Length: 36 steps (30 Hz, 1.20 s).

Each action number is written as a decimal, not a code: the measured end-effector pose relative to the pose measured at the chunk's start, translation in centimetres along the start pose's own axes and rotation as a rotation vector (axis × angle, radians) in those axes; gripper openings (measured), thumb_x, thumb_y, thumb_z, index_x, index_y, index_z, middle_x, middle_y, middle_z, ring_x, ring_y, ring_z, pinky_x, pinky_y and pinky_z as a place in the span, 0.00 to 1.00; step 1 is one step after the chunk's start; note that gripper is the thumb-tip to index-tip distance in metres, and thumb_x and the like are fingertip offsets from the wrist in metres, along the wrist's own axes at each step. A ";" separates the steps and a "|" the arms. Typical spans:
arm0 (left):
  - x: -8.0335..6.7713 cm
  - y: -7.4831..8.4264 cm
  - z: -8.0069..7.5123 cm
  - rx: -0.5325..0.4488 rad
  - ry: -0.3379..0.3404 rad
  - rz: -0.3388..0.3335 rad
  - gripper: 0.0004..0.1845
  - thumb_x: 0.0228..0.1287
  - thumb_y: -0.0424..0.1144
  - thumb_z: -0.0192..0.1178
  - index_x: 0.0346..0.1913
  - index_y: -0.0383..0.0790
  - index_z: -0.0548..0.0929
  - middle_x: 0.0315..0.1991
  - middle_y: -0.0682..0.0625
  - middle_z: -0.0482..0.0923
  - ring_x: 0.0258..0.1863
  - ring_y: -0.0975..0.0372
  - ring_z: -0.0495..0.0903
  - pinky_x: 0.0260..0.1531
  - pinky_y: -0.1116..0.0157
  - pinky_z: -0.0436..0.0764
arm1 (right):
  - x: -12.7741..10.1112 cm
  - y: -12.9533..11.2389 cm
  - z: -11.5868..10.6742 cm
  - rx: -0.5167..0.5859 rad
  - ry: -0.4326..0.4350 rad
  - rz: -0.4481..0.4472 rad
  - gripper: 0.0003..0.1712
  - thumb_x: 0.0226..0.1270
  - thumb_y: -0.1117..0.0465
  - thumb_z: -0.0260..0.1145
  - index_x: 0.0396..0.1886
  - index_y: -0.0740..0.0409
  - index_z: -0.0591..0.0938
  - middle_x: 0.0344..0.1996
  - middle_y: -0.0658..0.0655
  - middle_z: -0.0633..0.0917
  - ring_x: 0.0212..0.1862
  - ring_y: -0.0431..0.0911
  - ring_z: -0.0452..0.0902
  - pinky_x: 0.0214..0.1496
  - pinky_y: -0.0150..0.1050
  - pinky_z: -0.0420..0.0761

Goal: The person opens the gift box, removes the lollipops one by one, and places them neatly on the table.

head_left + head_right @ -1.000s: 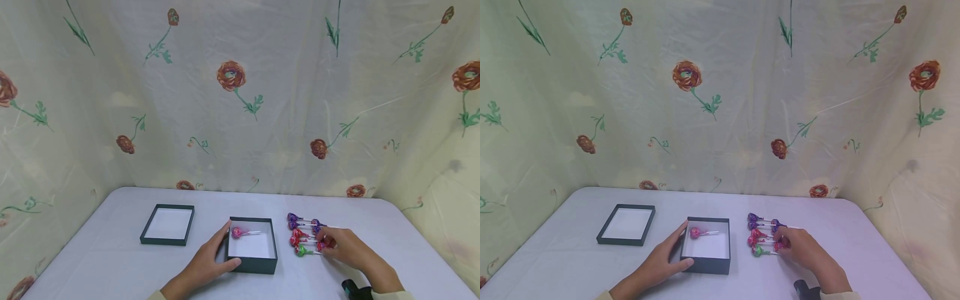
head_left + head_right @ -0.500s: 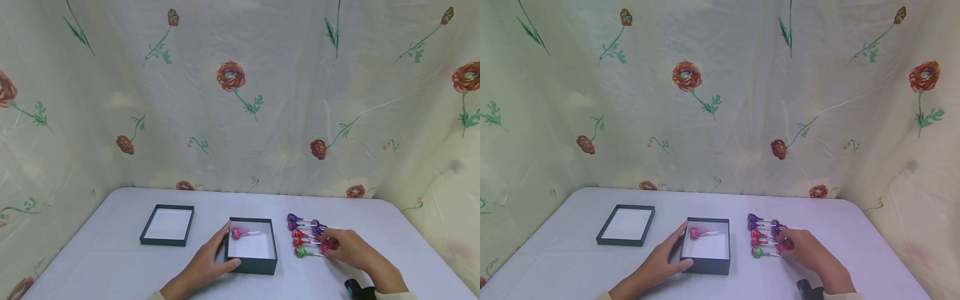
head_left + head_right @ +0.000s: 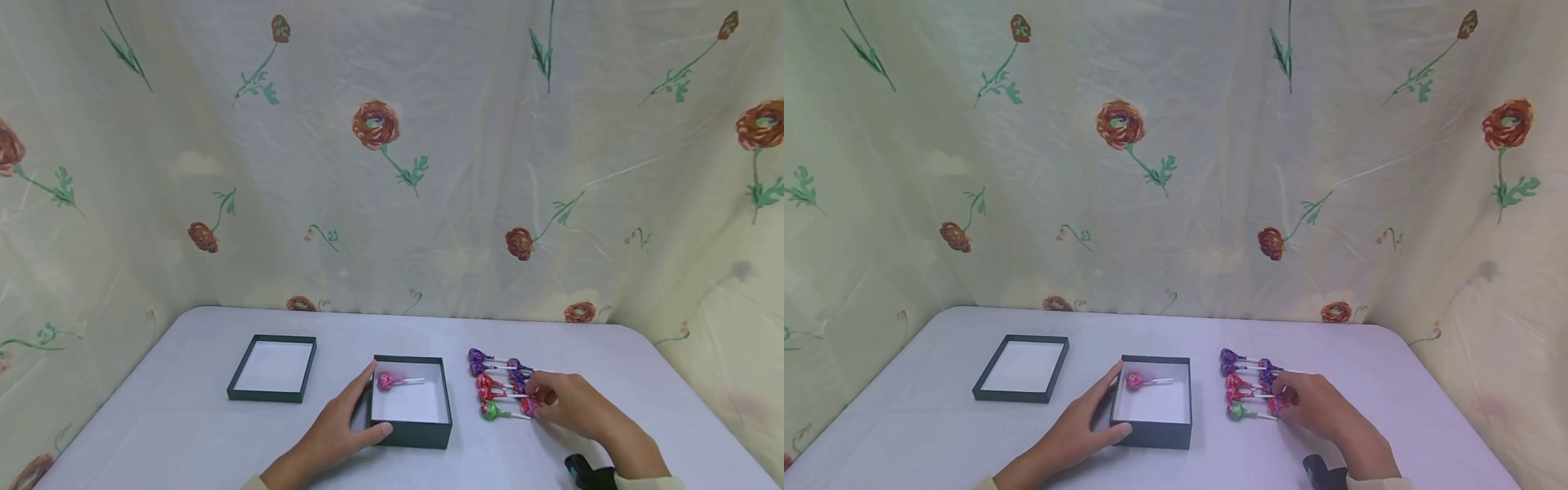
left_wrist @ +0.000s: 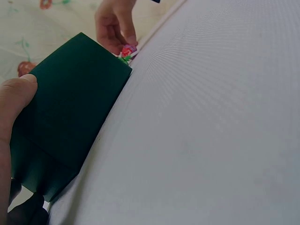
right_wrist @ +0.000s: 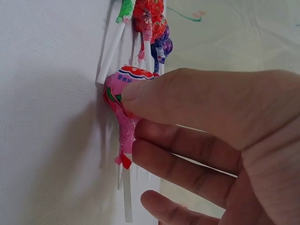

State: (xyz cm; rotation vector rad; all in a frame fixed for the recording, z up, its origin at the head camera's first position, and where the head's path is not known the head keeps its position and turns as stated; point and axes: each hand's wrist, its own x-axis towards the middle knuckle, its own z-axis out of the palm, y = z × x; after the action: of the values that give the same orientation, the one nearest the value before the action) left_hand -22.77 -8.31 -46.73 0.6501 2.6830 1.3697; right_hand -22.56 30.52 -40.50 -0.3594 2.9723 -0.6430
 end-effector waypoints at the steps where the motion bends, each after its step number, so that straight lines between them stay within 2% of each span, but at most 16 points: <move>1: 0.0 0.0 0.0 0.000 -0.001 -0.002 0.49 0.54 0.68 0.61 0.75 0.70 0.47 0.75 0.56 0.53 0.72 0.54 0.55 0.66 0.41 0.58 | 0.0 0.0 0.0 0.001 -0.002 0.005 0.12 0.53 0.67 0.73 0.36 0.53 0.82 0.26 0.47 0.79 0.32 0.43 0.71 0.35 0.39 0.75; 16: 0.0 -0.1 0.0 -0.001 0.001 -0.001 0.48 0.55 0.67 0.61 0.75 0.70 0.47 0.75 0.57 0.53 0.73 0.54 0.55 0.66 0.41 0.59 | -0.3 -0.3 -0.6 0.007 0.018 0.011 0.11 0.55 0.65 0.72 0.39 0.54 0.83 0.27 0.47 0.80 0.33 0.43 0.72 0.37 0.38 0.78; 25: 0.0 0.0 0.1 -0.007 0.004 0.005 0.49 0.54 0.68 0.61 0.75 0.69 0.47 0.75 0.57 0.53 0.73 0.55 0.55 0.66 0.42 0.59 | -0.1 -0.7 -0.9 -0.004 0.060 -0.066 0.12 0.54 0.65 0.74 0.40 0.55 0.83 0.32 0.48 0.83 0.36 0.43 0.76 0.42 0.47 0.81; 31: 0.1 0.0 0.1 -0.010 -0.005 0.004 0.49 0.55 0.68 0.61 0.75 0.68 0.47 0.75 0.56 0.53 0.73 0.54 0.55 0.66 0.41 0.59 | 0.0 -1.7 -0.8 -0.026 0.093 -0.160 0.11 0.54 0.65 0.73 0.39 0.56 0.84 0.32 0.47 0.84 0.35 0.41 0.77 0.41 0.45 0.81; 36: 0.0 -0.1 0.0 -0.004 -0.005 -0.009 0.49 0.55 0.67 0.61 0.75 0.68 0.48 0.75 0.56 0.53 0.73 0.54 0.55 0.66 0.41 0.59 | 0.6 -3.2 -1.0 -0.010 0.115 -0.170 0.11 0.56 0.65 0.73 0.40 0.55 0.84 0.34 0.48 0.85 0.36 0.42 0.78 0.44 0.46 0.83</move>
State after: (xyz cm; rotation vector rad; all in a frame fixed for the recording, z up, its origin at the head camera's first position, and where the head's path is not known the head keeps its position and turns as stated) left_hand -22.81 -8.34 -46.77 0.6399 2.6756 1.3684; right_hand -22.62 27.91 -38.28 -0.6016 3.0784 -0.6870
